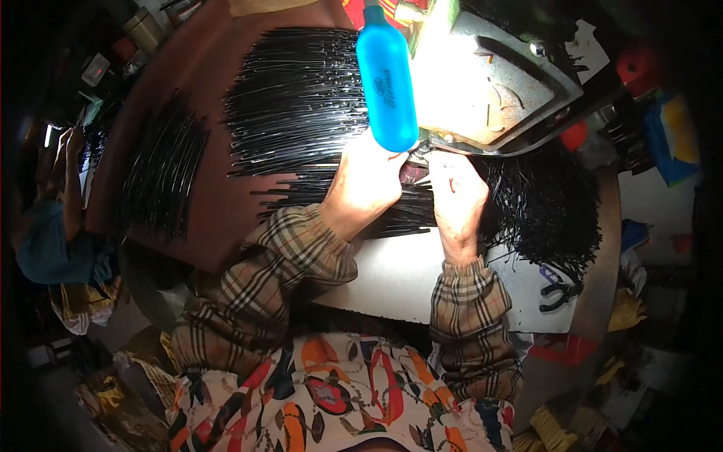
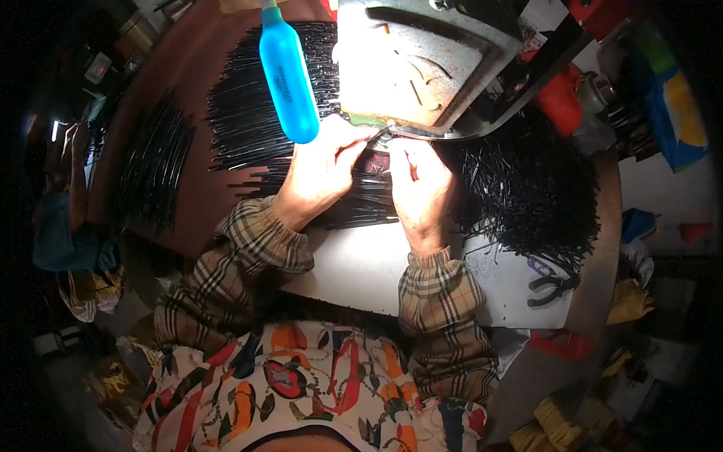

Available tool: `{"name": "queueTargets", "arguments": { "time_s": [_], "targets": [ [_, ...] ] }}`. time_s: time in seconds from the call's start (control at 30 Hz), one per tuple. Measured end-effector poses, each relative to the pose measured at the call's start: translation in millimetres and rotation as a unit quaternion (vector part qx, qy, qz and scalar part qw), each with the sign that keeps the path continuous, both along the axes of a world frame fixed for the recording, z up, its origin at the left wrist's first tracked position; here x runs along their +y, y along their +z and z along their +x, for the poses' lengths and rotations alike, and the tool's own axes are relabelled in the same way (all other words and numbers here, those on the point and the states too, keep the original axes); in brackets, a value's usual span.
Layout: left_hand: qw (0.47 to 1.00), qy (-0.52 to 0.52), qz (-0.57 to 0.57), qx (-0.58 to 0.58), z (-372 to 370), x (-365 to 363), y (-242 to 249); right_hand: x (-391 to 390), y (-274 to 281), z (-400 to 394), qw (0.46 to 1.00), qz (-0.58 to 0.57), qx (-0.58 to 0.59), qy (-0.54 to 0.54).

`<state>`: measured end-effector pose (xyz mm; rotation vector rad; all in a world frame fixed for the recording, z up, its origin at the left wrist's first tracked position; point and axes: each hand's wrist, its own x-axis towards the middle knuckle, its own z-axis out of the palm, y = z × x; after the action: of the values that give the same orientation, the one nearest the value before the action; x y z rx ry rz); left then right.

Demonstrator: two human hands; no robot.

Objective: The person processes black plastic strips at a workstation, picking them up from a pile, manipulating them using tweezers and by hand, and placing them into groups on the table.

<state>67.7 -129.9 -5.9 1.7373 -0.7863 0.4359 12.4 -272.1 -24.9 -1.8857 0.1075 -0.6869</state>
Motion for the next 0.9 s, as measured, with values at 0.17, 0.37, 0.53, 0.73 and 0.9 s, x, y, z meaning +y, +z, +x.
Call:
{"name": "queueTargets", "arguments": {
  "time_s": [0.17, 0.37, 0.53, 0.73, 0.9],
  "targets": [
    [1.000, -0.010, 0.009, 0.025, -5, -1, 4, -1, -3, 1, 1.000, -0.005, -0.003, -0.011],
    [0.993, -0.079, -0.087, 0.029, -5, -3, 0, -1, 2, 0, 1.000, -0.019, -0.003, -0.012],
    [0.999, -0.036, 0.003, 0.027, -3, 0, 5, -6, 0, 2, 0.999, -0.037, -0.001, -0.007],
    [0.997, -0.056, 0.012, 0.052, -5, 5, 5, -11, 3, -5, 0.996, 0.036, 0.075, 0.019],
    [0.994, -0.084, -0.069, 0.019, 4, 0, -4, -6, 7, -3, 1.000, -0.005, 0.025, 0.006]
  ]
}}
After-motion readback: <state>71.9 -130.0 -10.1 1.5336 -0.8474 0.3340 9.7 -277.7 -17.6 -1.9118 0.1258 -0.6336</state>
